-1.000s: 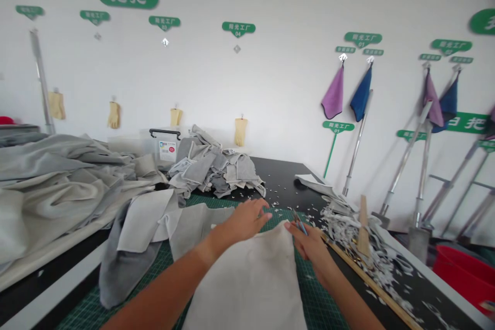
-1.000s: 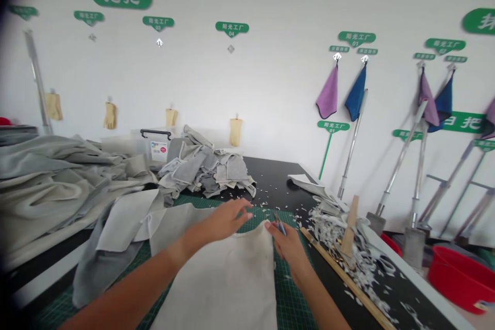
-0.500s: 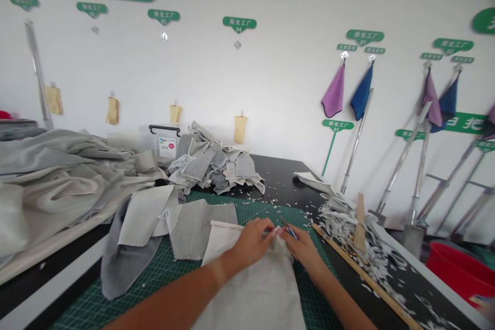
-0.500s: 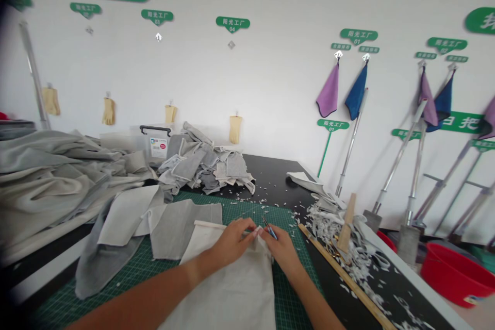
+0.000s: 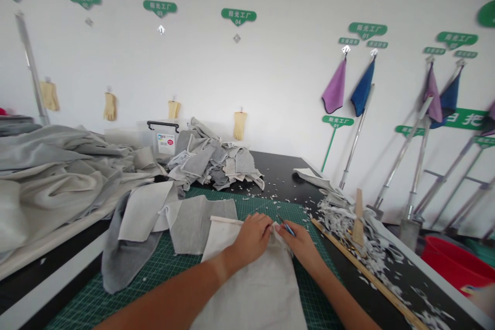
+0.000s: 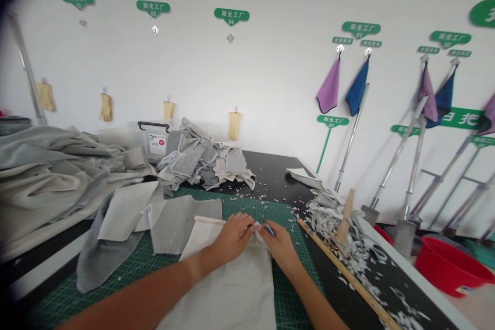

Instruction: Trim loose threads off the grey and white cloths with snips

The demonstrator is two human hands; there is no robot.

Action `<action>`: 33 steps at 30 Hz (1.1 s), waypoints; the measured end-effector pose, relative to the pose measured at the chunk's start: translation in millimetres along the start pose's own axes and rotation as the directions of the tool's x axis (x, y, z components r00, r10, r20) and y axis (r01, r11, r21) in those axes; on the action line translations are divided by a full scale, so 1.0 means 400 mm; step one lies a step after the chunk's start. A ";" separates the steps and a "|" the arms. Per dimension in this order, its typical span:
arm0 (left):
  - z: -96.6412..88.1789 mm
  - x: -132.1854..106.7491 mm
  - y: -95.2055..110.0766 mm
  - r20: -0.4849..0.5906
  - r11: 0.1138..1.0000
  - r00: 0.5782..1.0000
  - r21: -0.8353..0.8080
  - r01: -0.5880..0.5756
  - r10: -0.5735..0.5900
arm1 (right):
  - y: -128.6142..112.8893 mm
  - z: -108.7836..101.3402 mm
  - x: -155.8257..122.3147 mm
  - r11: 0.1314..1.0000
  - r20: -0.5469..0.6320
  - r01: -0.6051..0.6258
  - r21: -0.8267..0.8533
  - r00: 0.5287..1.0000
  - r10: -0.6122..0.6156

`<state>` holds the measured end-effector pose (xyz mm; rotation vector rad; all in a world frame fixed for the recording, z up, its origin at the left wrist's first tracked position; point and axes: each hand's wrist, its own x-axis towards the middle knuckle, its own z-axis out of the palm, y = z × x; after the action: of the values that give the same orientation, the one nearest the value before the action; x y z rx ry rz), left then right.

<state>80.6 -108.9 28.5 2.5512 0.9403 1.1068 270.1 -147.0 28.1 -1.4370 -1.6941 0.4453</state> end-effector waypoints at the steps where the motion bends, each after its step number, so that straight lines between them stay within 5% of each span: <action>1: 0.000 0.000 0.001 0.004 1.000 1.000 -0.002 -0.005 0.005 | -0.001 0.000 -0.001 1.000 0.003 0.002 -0.002 1.000 -0.002; 13: -0.002 0.016 -0.012 -0.053 0.987 0.999 -0.163 -0.015 0.007 | -0.019 -0.003 -0.007 1.000 0.015 -0.008 -0.018 1.000 0.008; 23: -0.004 0.016 -0.017 -0.003 0.978 0.999 -0.205 0.049 -0.050 | -0.037 -0.012 -0.010 0.999 -0.036 -0.020 -0.043 0.999 0.019; 33: 0.008 0.024 -0.042 0.032 0.890 0.989 -0.432 0.146 -0.147 | -0.048 -0.015 -0.016 0.995 -0.051 -0.066 -0.071 0.997 0.062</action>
<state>79.9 -89.6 25.0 2.0843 0.7665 1.1254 262.6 -159.7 43.0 -1.5461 -1.6437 0.3841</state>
